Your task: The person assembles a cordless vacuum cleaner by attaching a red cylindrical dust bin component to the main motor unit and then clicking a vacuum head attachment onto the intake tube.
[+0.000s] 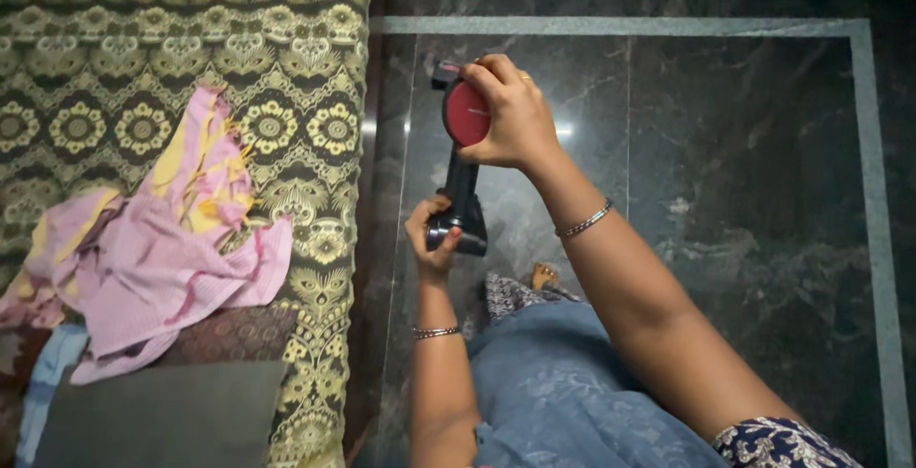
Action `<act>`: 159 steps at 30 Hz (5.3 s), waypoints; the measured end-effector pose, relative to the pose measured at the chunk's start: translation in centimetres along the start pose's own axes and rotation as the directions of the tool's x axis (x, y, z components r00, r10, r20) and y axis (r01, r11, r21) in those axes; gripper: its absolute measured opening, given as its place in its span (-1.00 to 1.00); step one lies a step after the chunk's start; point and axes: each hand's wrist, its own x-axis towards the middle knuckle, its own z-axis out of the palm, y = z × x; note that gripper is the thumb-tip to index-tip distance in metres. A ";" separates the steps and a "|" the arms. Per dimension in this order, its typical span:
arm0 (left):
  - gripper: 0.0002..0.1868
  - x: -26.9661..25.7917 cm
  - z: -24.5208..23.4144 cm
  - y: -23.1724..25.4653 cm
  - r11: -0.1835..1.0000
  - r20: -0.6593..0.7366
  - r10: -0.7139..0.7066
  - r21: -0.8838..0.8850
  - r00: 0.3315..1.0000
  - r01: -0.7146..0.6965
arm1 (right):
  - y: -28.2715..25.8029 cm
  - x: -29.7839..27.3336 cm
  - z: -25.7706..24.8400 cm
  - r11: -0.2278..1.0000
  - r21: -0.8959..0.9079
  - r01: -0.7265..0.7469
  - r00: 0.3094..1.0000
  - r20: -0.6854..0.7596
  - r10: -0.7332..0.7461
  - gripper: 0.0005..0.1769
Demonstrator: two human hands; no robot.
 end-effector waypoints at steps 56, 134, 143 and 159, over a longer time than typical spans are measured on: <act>-0.35 -13.9 -6.3 -2.4 0.155 0.404 -0.359 0.915 0.841 -0.373 | -8.3 -24.7 15.3 0.963 -0.241 0.120 0.940 0.340 -0.033 0.07; -0.53 8.6 14.6 -3.2 0.450 0.175 -0.725 0.853 0.667 0.265 | 18.2 -11.5 16.6 -0.330 0.537 -0.776 0.465 0.841 0.276 -0.80; -0.46 6.1 14.0 -4.9 0.501 0.101 -0.709 0.769 0.698 0.397 | 17.6 -11.8 16.2 -0.365 0.492 -0.790 0.426 0.870 0.250 -0.84; -0.37 -9.2 4.8 2.0 0.570 0.264 -0.788 0.655 0.557 0.496 | 6.5 -27.9 17.1 -0.302 0.504 -0.809 0.425 0.857 0.291 -0.80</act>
